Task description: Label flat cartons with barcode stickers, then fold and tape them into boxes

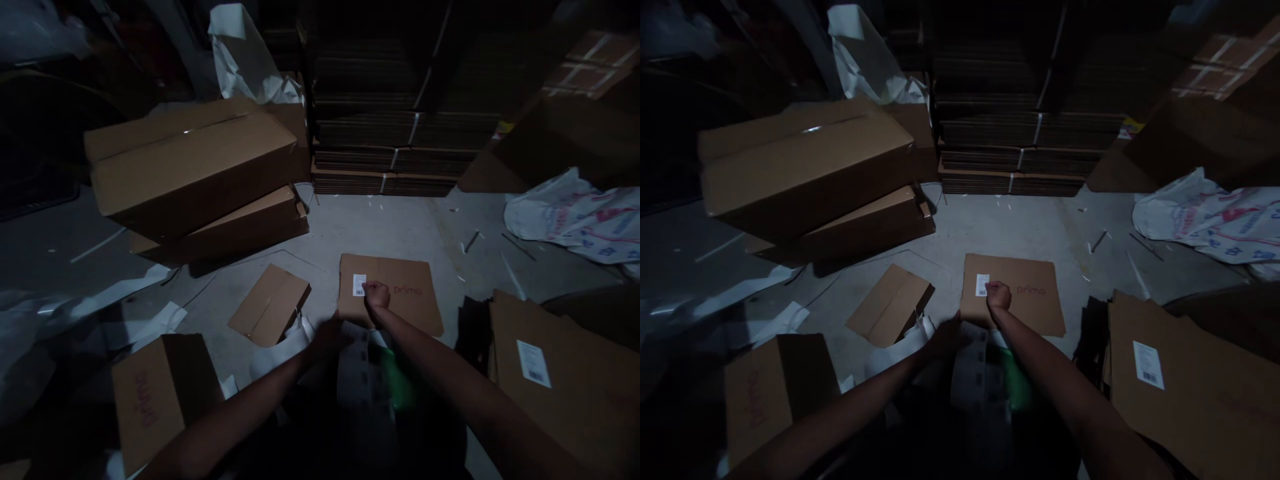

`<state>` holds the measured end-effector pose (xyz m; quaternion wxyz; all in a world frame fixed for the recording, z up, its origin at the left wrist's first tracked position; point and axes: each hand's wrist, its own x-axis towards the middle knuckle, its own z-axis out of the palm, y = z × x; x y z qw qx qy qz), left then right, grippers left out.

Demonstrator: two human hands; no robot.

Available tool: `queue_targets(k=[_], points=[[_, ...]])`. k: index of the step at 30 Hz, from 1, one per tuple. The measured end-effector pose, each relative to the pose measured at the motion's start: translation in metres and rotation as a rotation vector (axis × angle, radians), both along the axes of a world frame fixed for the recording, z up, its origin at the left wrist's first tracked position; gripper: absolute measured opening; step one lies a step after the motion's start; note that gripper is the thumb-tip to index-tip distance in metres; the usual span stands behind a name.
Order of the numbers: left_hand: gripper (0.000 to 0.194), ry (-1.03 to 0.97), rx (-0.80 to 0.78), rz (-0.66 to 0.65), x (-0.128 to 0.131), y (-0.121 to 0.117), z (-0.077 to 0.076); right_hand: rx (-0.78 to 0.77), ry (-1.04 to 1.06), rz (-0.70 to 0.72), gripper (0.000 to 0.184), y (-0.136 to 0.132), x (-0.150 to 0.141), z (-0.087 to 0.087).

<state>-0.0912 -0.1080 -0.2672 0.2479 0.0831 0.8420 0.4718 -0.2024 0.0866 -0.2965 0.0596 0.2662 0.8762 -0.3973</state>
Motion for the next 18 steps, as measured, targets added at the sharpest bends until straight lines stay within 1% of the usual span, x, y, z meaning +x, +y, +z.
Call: queue_targets(k=[4, 6, 8, 10, 12, 14, 16, 18], points=[[0.048, 0.053, -0.062, -0.012, 0.001, -0.001, 0.003, 0.156, -0.054, 0.117, 0.024, -0.006, -0.001, 0.011], [0.050, 0.077, -0.079, -0.021, 0.000, -0.001, 0.003, 0.215, -0.076, 0.194, 0.026, -0.008, -0.004, 0.017], [0.053, 0.080, -0.086, -0.031, -0.001, -0.002, 0.001, 0.263, -0.096, 0.257, 0.037, -0.007, -0.008, 0.026], [0.055, 0.080, -0.091, -0.035, -0.001, -0.003, -0.002, 0.308, -0.113, 0.293, 0.052, 0.005, -0.007, 0.036], [0.056, 0.074, -0.091, -0.038, -0.002, -0.003, -0.004, 0.353, -0.121, 0.304, 0.059, 0.029, 0.003, 0.044], [0.059, 0.064, -0.088, -0.035, -0.002, -0.003, -0.004, 0.423, -0.126, 0.281, 0.057, 0.066, 0.023, 0.048], [0.062, 0.051, -0.077, -0.023, -0.002, -0.001, -0.003, 0.516, -0.152, 0.213, 0.056, 0.108, 0.047, 0.045], [0.061, 0.033, -0.063, -0.015, -0.003, 0.000, 0.000, 0.563, -0.200, 0.150, 0.055, 0.145, 0.070, 0.038]])
